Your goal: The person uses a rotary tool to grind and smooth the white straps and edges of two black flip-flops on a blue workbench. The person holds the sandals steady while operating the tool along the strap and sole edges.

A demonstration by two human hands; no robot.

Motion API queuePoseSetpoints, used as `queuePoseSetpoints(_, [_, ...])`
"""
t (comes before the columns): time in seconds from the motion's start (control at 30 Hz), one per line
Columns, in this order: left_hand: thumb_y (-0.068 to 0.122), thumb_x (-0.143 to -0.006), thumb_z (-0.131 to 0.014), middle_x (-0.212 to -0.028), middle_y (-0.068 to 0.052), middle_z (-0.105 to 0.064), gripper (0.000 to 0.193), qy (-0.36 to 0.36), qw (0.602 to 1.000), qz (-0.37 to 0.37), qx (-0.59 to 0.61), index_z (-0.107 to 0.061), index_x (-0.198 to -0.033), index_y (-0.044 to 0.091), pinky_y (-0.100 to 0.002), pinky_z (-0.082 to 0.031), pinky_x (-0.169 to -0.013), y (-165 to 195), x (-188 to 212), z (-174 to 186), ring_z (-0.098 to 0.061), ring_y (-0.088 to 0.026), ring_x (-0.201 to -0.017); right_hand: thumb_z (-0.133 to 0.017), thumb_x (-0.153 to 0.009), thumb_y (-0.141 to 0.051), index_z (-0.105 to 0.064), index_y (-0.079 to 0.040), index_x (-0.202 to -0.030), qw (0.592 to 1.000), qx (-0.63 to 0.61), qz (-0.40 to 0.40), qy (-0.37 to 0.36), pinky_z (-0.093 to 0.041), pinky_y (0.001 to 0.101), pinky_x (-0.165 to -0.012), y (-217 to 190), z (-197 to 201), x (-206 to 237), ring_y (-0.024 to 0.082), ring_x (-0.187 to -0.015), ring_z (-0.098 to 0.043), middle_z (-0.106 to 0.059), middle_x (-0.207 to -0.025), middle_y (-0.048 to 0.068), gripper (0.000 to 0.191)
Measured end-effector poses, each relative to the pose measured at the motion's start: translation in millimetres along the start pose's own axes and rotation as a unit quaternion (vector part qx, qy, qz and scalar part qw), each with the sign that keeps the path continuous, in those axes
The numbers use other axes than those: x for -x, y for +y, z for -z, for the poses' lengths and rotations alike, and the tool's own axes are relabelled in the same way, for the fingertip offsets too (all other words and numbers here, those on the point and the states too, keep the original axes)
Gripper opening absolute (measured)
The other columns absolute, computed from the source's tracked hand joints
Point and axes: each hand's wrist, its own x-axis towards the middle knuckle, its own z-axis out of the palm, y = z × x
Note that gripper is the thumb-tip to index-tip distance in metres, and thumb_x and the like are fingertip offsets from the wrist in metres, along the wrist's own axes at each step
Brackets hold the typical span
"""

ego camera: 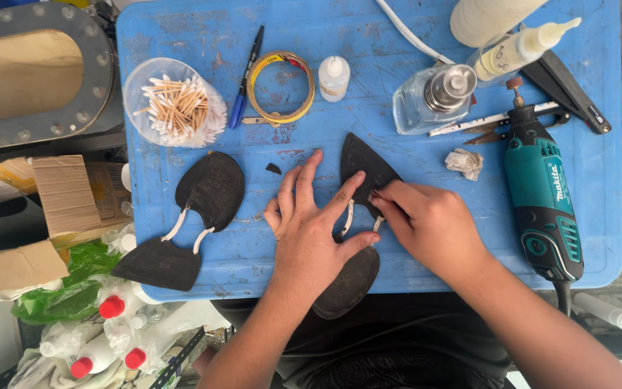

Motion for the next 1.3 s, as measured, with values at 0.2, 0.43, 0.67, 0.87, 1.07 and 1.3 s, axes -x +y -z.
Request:
queuePoseSetpoints(0.2, [0.062,-0.059,-0.087,-0.161,-0.014,-0.030,0.086,-0.010,1.000,0.001,-0.002,-0.064,-0.138,0.036,-0.056,-0.020,-0.109,-1,-2,1,-0.030,-0.037,-0.143,-0.076,-0.090,-0.012,-0.067,-0.004,-0.087,1.000,0.009,0.006,0.012,-0.052,0.0441,-0.054,-2,2,10,0.032,-0.064,-0.068,-0.070,-0.075,0.012,0.012])
queuePoseSetpoints(0.43, [0.059,-0.062,-0.087,-0.163,-0.015,-0.029,0.086,0.000,1.000,-0.016,-0.015,-0.063,-0.141,0.035,-0.055,-0.022,-0.110,0,-2,0,-0.031,-0.037,-0.146,-0.076,-0.090,-0.012,-0.067,-0.005,-0.087,1.000,0.022,0.000,0.008,-0.051,0.0437,-0.051,3,-3,0,0.032,-0.059,-0.067,-0.070,-0.071,0.012,0.013])
queuePoseSetpoints(0.67, [0.058,-0.056,-0.090,-0.159,-0.015,-0.031,0.087,-0.013,1.000,0.008,0.020,-0.065,-0.135,0.033,-0.056,-0.024,-0.107,1,-7,4,-0.030,-0.041,-0.142,-0.077,-0.090,-0.013,-0.065,-0.004,-0.086,1.000,0.017,-0.024,0.000,-0.050,0.0431,-0.049,-5,6,8,0.032,-0.056,-0.067,-0.066,-0.065,0.013,0.015])
queuePoseSetpoints(0.87, [0.056,-0.059,-0.091,-0.160,-0.016,-0.031,0.088,0.001,1.000,-0.006,0.015,-0.063,-0.139,0.031,-0.055,-0.026,-0.107,3,-7,1,-0.031,-0.040,-0.144,-0.076,-0.091,-0.011,-0.065,-0.004,-0.087,1.000,0.016,-0.007,0.023,-0.050,0.0430,-0.049,-2,-4,-5,0.032,-0.056,-0.067,-0.068,-0.069,0.013,0.014])
queuePoseSetpoints(1.07, [0.055,-0.056,-0.092,-0.158,-0.015,-0.032,0.088,-0.010,1.000,0.005,0.023,-0.063,-0.137,0.031,-0.055,-0.028,-0.106,1,-7,3,-0.031,-0.041,-0.141,-0.075,-0.091,-0.012,-0.065,-0.005,-0.086,1.000,0.025,0.000,0.015,-0.050,0.0438,-0.050,-5,4,5,0.032,-0.057,-0.066,-0.066,-0.067,0.013,0.013])
queuePoseSetpoints(1.3, [0.055,-0.056,-0.092,-0.159,-0.016,-0.032,0.089,-0.011,0.999,0.012,0.028,-0.063,-0.137,0.030,-0.056,-0.028,-0.106,4,-7,1,-0.031,-0.042,-0.141,-0.076,-0.092,-0.016,-0.068,-0.006,-0.086,0.998,0.062,0.004,0.032,-0.049,0.0441,-0.049,-6,-2,-11,0.032,-0.057,-0.066,-0.068,-0.068,0.012,0.014])
